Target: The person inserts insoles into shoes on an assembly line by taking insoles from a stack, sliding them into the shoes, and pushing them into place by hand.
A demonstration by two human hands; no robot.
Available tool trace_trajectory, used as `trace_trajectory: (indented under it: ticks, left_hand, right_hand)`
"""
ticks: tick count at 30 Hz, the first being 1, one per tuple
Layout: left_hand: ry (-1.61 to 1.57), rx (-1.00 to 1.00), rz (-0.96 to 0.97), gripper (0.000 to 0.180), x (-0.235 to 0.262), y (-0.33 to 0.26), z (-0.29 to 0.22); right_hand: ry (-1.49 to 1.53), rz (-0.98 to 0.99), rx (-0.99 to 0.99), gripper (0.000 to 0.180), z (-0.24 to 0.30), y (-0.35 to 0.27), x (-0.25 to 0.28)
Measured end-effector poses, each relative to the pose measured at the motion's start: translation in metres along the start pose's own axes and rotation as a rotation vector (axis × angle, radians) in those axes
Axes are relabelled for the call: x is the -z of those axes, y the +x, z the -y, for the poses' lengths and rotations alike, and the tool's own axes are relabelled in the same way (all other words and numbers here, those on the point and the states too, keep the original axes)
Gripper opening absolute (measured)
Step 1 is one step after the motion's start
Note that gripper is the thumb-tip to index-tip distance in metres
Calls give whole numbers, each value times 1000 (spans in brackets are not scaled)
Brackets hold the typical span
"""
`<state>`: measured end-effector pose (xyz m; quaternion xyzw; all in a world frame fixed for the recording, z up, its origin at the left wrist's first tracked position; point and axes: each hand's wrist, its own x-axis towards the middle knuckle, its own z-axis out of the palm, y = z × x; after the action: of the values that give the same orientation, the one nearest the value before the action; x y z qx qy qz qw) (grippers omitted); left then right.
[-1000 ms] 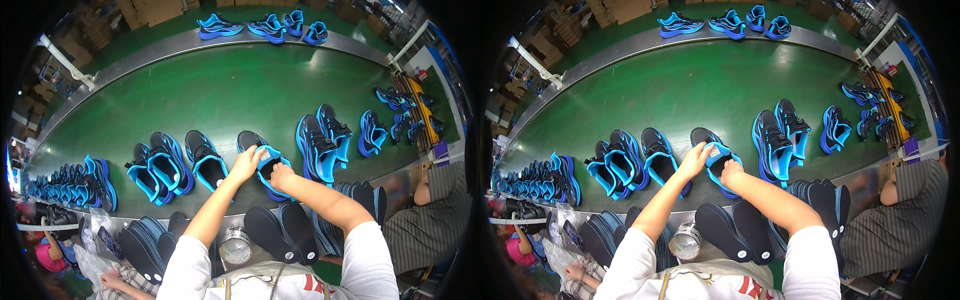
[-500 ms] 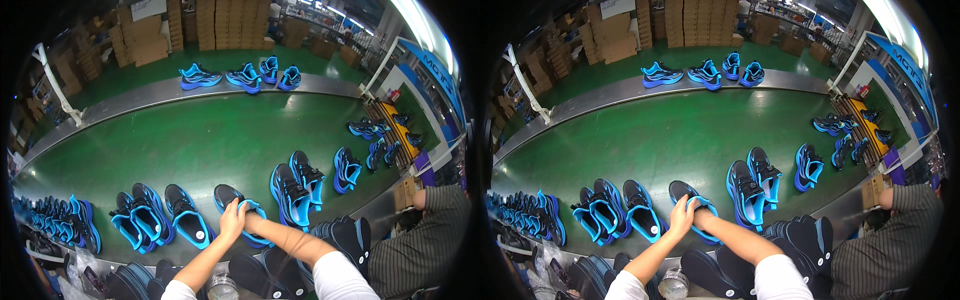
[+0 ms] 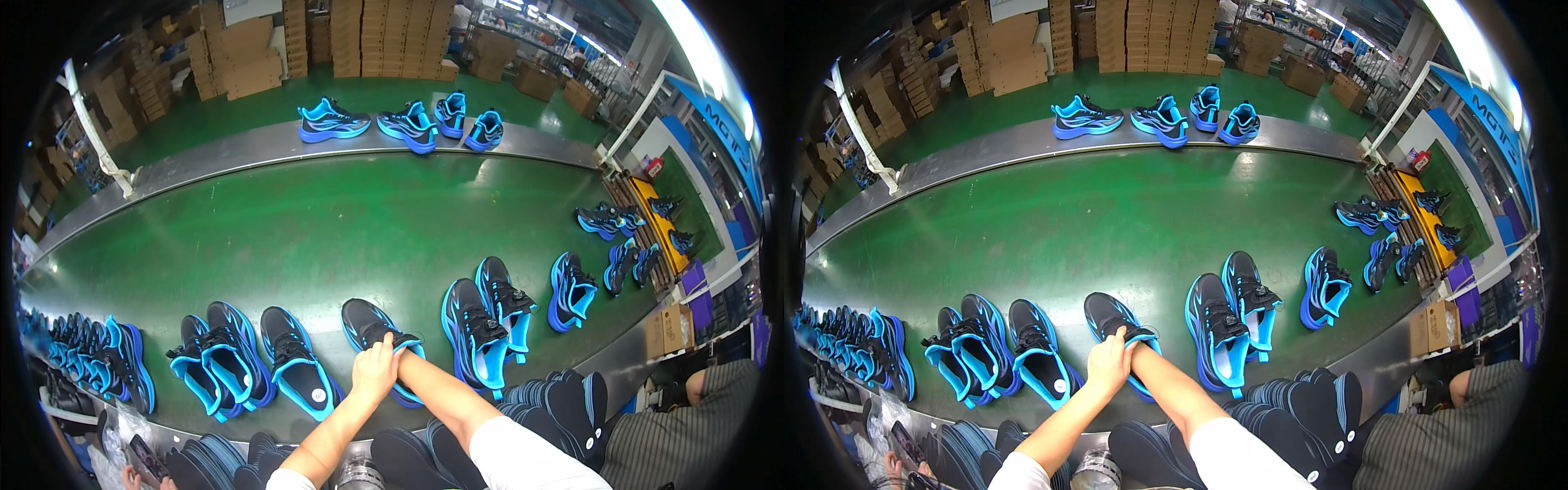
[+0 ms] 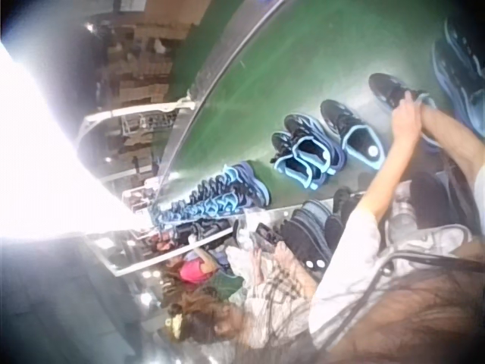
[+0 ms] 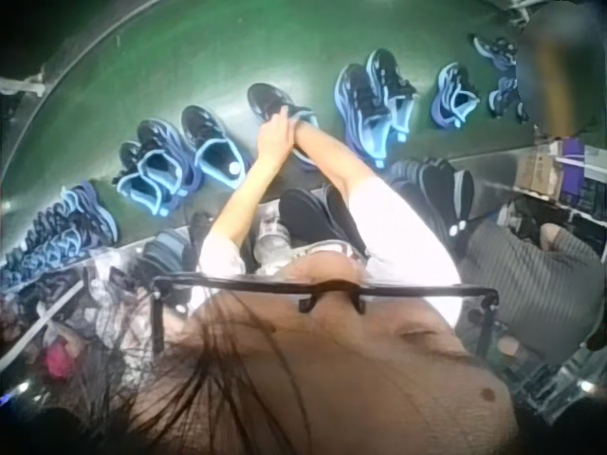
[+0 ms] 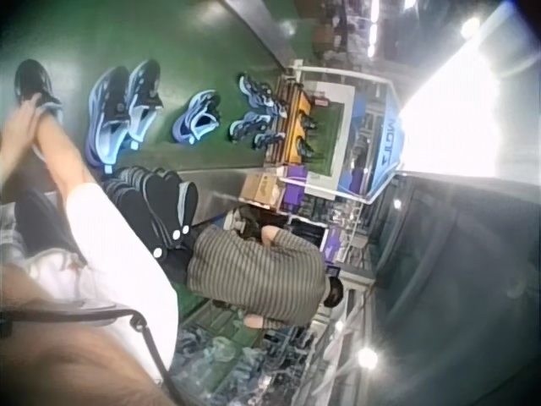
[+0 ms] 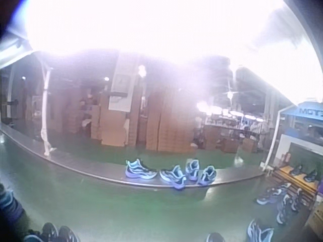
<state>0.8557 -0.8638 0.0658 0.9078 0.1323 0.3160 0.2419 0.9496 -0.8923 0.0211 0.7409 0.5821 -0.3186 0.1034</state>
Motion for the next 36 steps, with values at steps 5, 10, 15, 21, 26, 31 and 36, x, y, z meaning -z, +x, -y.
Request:
trace_trajectory:
  ticks: [5, 10, 15, 21, 26, 31, 36]
  left_hand:
    - [71, 144, 6, 35, 6, -2, 6]
    - [-163, 554, 100, 40, 0, -2, 21]
    - [-124, 419, 46, 40, 27, 21, 9]
    - [74, 37, 278, 33, 30, 23, 20]
    - [74, 12, 283, 42, 43, -1, 1]
    - [110, -136, 130, 26, 55, -13, -26]
    - [4, 83, 64, 11, 47, -2, 12]
  right_hand:
    - [-150, -70, 38, 42, 12, -52, 15]
    - [-174, 558, 7, 61, 41, -125, 77]
    - [-170, 562, -71, 67, 40, -108, 54]
    - [111, -729, 24, 23, 30, -154, 2]
    - [468, -842, -223, 13, 42, -194, -41]
    - [626, -877, -223, 14, 41, -206, -74]
    - [640, -978, -188, 17, 47, -185, -44]
